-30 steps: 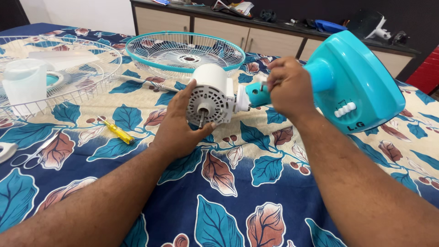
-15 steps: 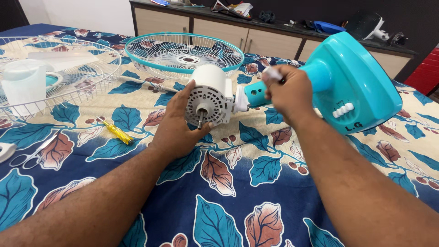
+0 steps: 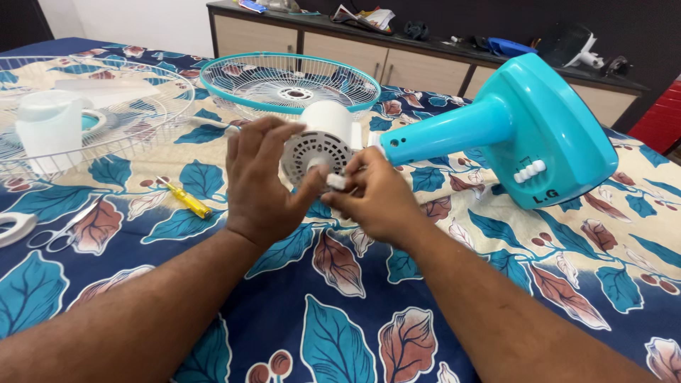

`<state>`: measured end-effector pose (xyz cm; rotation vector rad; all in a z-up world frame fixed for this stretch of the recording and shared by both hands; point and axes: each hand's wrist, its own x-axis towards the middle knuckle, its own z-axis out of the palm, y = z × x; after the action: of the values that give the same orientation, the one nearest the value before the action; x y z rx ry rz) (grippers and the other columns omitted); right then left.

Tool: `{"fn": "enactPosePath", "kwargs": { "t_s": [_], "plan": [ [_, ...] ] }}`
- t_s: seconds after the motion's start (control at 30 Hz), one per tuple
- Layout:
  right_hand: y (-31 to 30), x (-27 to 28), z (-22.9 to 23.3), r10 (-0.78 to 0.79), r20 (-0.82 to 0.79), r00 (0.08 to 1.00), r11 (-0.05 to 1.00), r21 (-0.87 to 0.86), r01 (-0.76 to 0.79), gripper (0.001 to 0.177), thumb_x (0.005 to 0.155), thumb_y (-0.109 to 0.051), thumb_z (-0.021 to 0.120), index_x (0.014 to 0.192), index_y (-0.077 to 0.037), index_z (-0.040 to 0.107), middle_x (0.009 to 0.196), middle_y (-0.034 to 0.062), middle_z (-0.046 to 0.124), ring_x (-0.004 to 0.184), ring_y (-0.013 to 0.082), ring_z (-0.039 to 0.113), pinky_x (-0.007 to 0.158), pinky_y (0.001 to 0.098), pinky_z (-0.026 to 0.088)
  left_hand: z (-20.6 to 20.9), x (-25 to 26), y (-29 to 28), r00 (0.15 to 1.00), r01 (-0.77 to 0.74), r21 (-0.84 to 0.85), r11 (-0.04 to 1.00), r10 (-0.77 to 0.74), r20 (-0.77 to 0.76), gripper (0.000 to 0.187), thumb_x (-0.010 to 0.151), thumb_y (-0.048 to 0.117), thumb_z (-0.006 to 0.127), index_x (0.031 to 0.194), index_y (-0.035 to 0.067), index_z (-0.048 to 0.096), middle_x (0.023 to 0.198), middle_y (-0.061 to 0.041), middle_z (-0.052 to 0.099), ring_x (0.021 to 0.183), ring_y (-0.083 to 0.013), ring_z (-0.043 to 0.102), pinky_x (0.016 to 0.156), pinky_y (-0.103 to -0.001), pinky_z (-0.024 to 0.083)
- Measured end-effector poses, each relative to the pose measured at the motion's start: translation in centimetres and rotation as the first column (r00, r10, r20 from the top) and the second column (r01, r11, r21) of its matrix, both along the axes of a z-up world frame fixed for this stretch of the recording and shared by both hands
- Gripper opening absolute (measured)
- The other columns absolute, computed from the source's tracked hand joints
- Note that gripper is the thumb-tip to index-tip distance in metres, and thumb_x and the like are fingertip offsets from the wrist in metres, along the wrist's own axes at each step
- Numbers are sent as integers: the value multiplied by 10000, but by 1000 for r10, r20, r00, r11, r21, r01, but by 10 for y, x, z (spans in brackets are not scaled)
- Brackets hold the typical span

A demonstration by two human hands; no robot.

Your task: The person disassembles a teal LG table fan on a floral tablecloth. They remove the front grille, fan blades, and rear grille, then use a screwdriver to detach the motor housing from the neck and unscrew the base plate.

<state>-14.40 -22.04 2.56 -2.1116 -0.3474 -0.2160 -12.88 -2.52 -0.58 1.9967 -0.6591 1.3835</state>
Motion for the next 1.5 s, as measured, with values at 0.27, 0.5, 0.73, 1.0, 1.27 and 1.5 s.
{"fn": "enactPosePath", "kwargs": {
  "t_s": [0.27,0.5,0.73,1.0,1.27,1.5],
  "plan": [
    [41,-16,-7,167,45,985,985,38,-169,453,843,-233,824,970,-69,421,802,74,687,689,107,653,565,288,554,23,-12,45,620,432,-74,899,-355,-700,269,856,335,745,1016,119,759,851,-37,753,731,-116,699,663,-304,568],
    [83,-20,-15,306,17,952,944,-132,-302,476,825,-249,791,1147,-75,488,984,86,779,854,162,780,708,303,613,9,-1,106,629,226,32,974,-121,-768,290,946,315,674,1071,72,768,851,-99,777,774,-183,703,729,-353,562],
    [110,-12,-27,453,241,859,782,-570,-253,535,795,-367,800,1206,-97,590,1226,128,667,1136,283,660,964,399,517,-6,-10,187,501,-373,127,919,314,-806,390,956,459,677,1105,124,808,894,-145,790,793,-303,771,775,-420,577],
    [142,23,-43,519,388,762,754,-628,-194,575,915,-379,699,1392,-86,573,1345,177,615,1241,356,563,1057,444,407,-26,-9,190,532,-455,226,862,466,-707,394,886,458,745,1148,168,799,985,-139,761,925,-331,721,824,-449,556],
    [158,22,-48,330,313,891,740,-671,-38,273,942,-279,639,1169,-188,760,1171,81,723,1146,311,626,997,440,482,-37,-8,199,700,-450,51,891,388,-599,290,847,144,731,1130,110,781,1099,-200,719,983,-389,690,891,-465,536],
    [160,11,-33,219,385,897,891,-453,-23,162,801,-165,774,949,-116,728,947,117,708,910,308,693,812,431,543,-40,-6,199,699,-472,72,879,422,-577,243,889,128,673,1095,115,799,1103,-196,723,1023,-378,687,928,-464,531]
  ]
}}
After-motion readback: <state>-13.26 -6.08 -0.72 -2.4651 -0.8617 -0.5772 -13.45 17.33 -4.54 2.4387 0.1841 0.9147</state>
